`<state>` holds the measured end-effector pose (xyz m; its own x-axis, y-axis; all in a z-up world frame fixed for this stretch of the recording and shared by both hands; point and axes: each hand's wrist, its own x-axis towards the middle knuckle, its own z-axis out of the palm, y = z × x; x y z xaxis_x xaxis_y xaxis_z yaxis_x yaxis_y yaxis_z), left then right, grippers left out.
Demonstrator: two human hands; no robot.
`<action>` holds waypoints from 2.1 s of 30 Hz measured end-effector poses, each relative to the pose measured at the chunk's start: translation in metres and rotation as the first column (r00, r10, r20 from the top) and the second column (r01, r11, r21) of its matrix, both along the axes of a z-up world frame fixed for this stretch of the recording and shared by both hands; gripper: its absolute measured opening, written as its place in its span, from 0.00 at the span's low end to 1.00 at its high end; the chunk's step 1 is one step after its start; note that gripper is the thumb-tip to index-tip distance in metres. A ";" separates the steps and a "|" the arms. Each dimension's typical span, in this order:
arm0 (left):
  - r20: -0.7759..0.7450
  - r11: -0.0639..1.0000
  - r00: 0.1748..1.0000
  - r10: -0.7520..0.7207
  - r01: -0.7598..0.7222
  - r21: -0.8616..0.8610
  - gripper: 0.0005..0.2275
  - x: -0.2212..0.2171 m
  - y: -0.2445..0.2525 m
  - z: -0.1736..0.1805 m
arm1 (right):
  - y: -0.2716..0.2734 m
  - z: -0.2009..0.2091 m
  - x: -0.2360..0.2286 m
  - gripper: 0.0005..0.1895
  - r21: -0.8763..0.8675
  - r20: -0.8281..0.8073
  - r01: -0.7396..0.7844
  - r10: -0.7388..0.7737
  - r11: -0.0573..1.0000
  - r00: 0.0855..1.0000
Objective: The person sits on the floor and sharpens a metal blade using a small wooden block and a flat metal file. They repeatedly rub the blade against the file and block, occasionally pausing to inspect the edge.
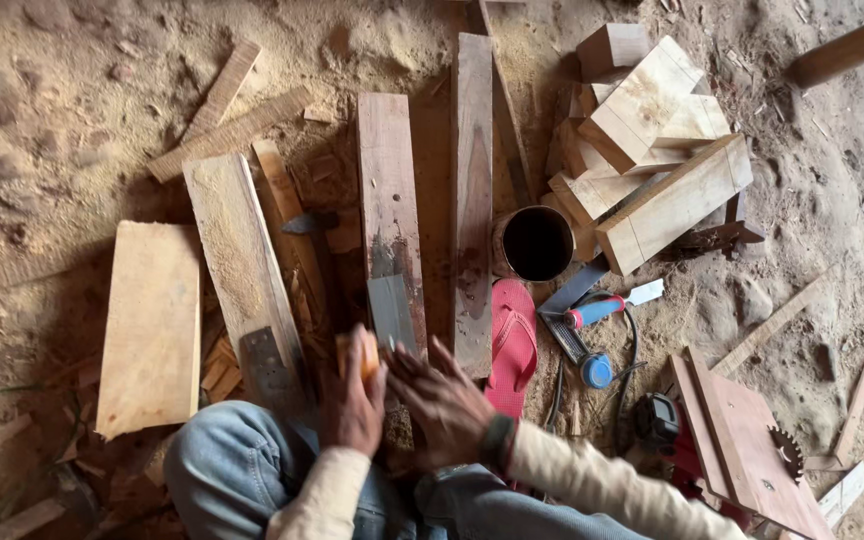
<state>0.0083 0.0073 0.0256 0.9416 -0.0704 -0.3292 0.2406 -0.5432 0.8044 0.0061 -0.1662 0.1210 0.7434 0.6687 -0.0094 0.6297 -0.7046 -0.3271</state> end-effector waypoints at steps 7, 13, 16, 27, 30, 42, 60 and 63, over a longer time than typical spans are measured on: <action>0.355 0.927 0.926 0.130 0.012 -0.374 0.29 0.087 -0.014 -0.048 | -0.009 -0.037 0.063 0.56 -0.047 0.041 0.058 -0.056 0.997 0.998; -0.008 0.990 1.000 -0.015 0.014 -0.139 0.31 -0.013 0.003 -0.014 | 0.001 -0.025 -0.016 0.49 -0.337 0.487 0.060 0.119 0.940 0.865; 0.166 0.941 0.984 0.067 -0.007 -0.339 0.29 0.019 -0.002 -0.023 | 0.000 -0.031 0.013 0.51 -0.108 0.158 0.039 -0.022 0.993 0.987; -0.005 0.999 1.000 -0.002 0.002 -0.048 0.30 -0.012 -0.005 -0.016 | -0.001 -0.020 -0.009 0.43 -0.307 0.405 0.033 0.099 0.951 0.909; 0.071 0.965 0.996 0.061 -0.041 -0.259 0.31 0.020 -0.006 -0.033 | -0.001 -0.028 0.015 0.48 -0.097 0.046 0.008 -0.003 0.995 0.999; 0.045 0.992 0.998 0.038 -0.033 -0.119 0.30 0.002 -0.003 -0.006 | 0.010 -0.011 0.000 0.45 -0.370 0.486 0.073 0.126 0.926 0.865; 0.230 0.931 0.965 0.127 -0.036 -0.363 0.30 0.067 -0.017 -0.047 | -0.007 -0.052 0.048 0.46 -0.249 0.236 0.005 0.055 0.969 0.970; 0.337 0.896 0.922 0.190 -0.022 -0.443 0.30 0.109 -0.026 -0.059 | -0.010 -0.054 0.078 0.60 -0.110 0.090 0.048 -0.038 0.993 0.995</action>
<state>0.1174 -0.0189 -0.0330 0.9970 -0.0163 0.0754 -0.0768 -0.1190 0.9899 0.0843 -0.1763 0.0666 0.7727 0.6346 -0.0156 0.6208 -0.7606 -0.1898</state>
